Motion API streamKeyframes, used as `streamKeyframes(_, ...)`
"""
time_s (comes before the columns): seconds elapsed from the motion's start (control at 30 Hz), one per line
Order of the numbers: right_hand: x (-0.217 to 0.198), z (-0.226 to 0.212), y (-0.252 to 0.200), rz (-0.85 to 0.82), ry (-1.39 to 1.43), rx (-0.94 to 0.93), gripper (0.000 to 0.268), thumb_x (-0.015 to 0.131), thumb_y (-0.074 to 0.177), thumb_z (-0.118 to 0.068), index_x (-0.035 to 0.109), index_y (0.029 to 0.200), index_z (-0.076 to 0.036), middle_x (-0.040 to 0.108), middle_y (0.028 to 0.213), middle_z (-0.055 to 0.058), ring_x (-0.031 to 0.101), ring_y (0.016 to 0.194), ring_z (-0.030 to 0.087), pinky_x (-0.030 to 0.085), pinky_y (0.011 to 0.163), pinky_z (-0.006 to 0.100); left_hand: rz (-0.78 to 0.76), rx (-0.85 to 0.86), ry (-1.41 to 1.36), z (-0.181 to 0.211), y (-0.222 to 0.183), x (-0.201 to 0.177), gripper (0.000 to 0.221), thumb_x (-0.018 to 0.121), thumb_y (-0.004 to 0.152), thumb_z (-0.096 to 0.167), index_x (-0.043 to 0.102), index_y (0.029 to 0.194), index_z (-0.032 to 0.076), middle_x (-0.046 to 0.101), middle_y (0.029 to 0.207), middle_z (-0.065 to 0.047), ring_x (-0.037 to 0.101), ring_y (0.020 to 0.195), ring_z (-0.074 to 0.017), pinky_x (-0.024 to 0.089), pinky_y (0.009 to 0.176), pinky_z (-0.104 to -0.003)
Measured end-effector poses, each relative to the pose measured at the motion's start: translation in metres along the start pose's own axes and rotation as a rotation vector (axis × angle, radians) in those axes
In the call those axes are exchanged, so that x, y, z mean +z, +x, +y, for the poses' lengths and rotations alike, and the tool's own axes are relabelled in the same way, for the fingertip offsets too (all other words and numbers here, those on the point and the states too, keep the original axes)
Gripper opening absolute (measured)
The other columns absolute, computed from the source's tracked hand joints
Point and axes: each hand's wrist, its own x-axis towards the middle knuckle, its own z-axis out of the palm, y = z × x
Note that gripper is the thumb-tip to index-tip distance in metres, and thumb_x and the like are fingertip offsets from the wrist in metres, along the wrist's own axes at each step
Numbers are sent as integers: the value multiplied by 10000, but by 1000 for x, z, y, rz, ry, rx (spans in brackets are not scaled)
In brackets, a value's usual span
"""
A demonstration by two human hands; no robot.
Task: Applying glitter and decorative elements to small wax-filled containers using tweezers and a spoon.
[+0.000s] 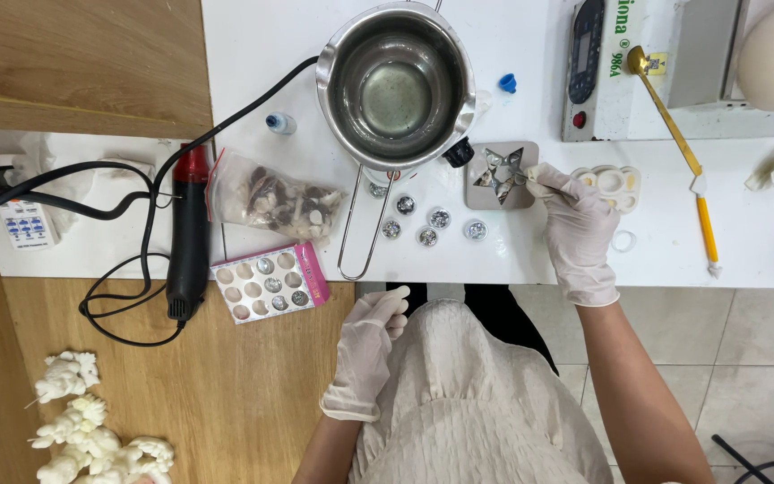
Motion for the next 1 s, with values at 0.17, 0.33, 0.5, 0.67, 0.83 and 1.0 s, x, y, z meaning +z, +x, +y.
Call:
streamKeyframes(0.17,-6,11,-1,36,-59,-105,197,792,966,49,719,1136,-18,752,1096,76,699,1005,117,576,926,245,-3,-1,-19,-5,5,-2,259,779,871,185,701,1038,3,679,847,-6,575,686,-57,467,637,-211)
streamKeyframes(0.33,-8,19,-5,95,-152,-125,227,822,964,84,695,1128,-7,692,1036,89,627,940,126,529,853,258,-8,-2,-16,0,1,0,264,768,868,187,707,1048,4,684,850,-3,579,687,-52,472,640,-207)
streamKeyframes(0.5,-3,8,-2,66,-70,-65,229,809,939,63,729,1138,-15,766,1104,58,700,999,112,574,915,248,-7,6,12,-1,0,0,273,761,880,198,713,1064,2,684,856,-3,582,694,-55,476,649,-209)
streamKeyframes(0.67,-3,15,-6,110,-11,-88,227,813,935,55,729,1136,-10,759,1108,60,689,1014,111,572,937,251,-16,12,-12,-6,3,-4,270,758,889,189,713,1074,-2,685,859,-11,583,695,-62,478,656,-216)
streamKeyframes(0.83,-9,20,-9,160,-113,-88,217,803,948,79,740,1143,7,765,1113,87,686,1011,133,554,932,262,-24,5,-20,-10,6,-4,267,751,891,181,711,1084,0,687,863,-11,583,690,-66,477,651,-218)
streamKeyframes(1.0,-7,10,-5,58,120,16,204,762,930,68,722,1125,22,758,1140,73,717,1068,129,587,993,261,-15,-23,-31,-7,1,3,259,764,887,171,700,1065,-6,682,853,-21,577,687,-71,471,646,-216)
